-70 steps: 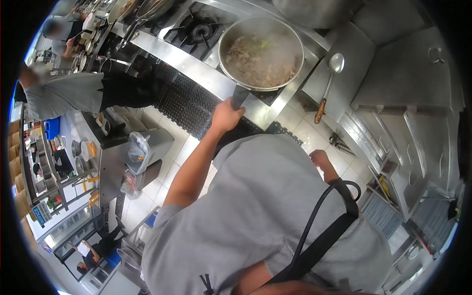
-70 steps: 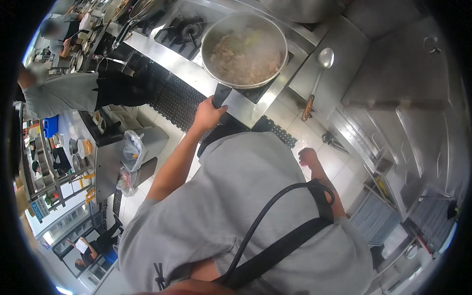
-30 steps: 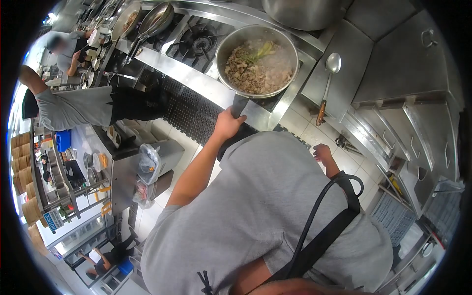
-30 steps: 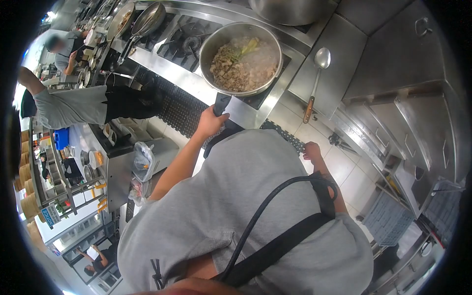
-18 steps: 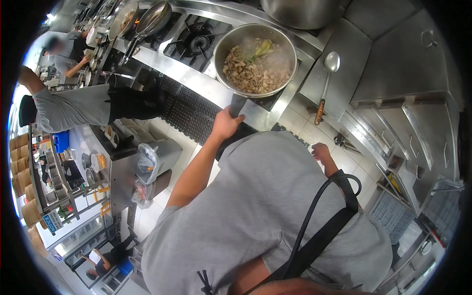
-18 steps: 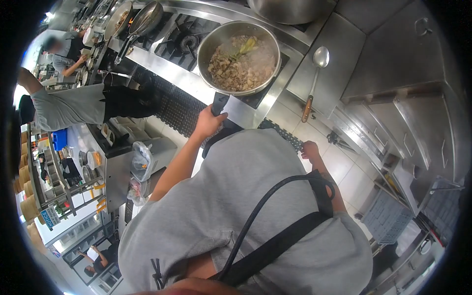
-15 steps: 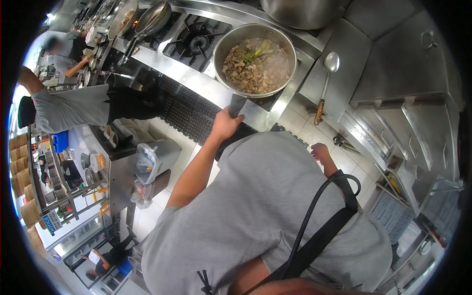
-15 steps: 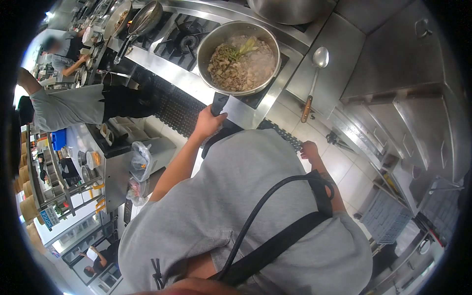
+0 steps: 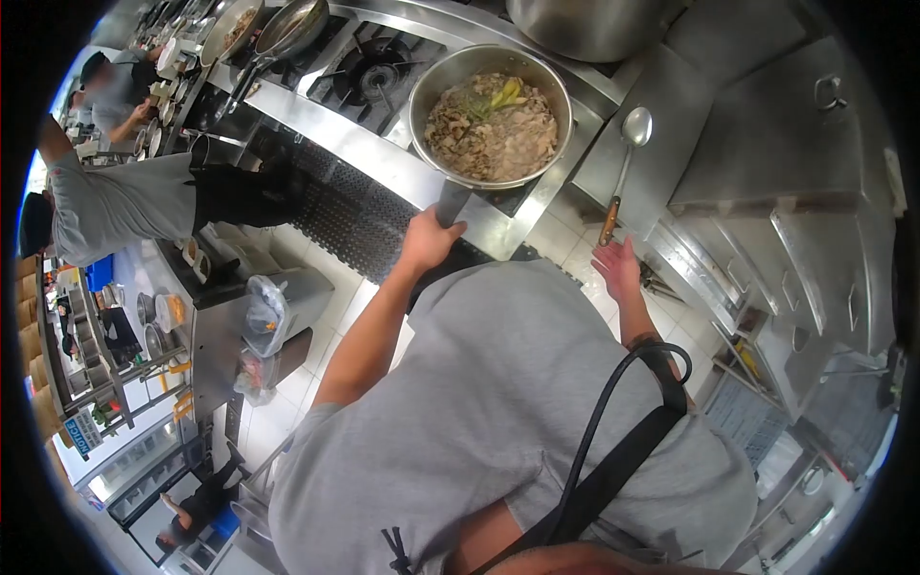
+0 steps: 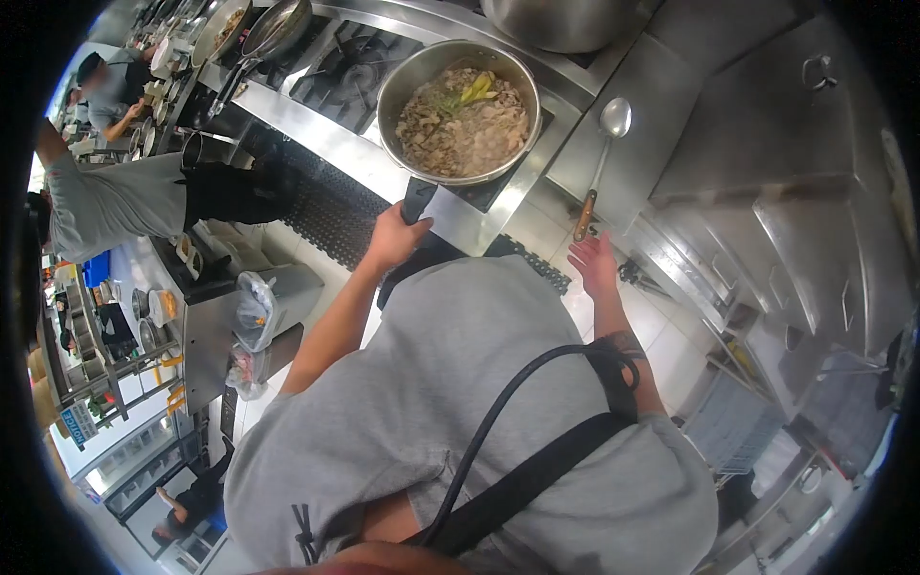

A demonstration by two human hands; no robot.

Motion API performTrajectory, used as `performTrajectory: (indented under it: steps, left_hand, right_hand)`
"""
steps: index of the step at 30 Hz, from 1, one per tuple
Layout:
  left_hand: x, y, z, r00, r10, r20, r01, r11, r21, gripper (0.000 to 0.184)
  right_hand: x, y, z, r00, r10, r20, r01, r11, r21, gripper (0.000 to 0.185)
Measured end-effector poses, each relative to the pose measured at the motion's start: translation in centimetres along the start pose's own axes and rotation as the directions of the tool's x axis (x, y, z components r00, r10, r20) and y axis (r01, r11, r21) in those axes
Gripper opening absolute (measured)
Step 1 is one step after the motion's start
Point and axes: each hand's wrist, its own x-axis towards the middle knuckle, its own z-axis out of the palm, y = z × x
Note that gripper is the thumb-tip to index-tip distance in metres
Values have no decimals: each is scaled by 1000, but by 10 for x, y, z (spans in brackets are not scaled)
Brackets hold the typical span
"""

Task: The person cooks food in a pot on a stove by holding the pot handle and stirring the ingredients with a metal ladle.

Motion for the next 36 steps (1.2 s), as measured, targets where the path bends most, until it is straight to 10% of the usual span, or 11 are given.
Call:
performTrajectory:
  steps: [10, 16, 22, 27, 29, 36]
  left_hand:
    - [-3, -4, -3, 982, 152, -113, -149, 988, 37, 33]
    - [-1, -4, -14, 989, 71, 129, -40, 973, -229, 35]
    - [26, -32, -33, 956, 290, 47, -292, 955, 46, 34]
    - [44, -47, -44, 945, 303, 125, -305, 952, -4, 35]
    - [46, -52, -42, 931, 345, 119, -344, 939, -29, 37]
    - [33, -35, -63, 941, 268, 207, -274, 962, 1, 45]
  right_hand:
    - [-2, -26, 63, 995, -13, 100, 27, 989, -148, 40]
    - [-34, -28, 77, 979, -156, 133, 141, 983, 115, 22]
    - [-124, -43, 134, 930, -274, 244, 325, 924, -201, 23]
    - [-163, -68, 210, 856, -514, 61, 309, 413, -857, 34]
    - [-155, -69, 237, 457, -732, 505, 483, -272, -832, 38]
    - [-146, -46, 316, 738, -505, 447, 162, -510, -845, 40]
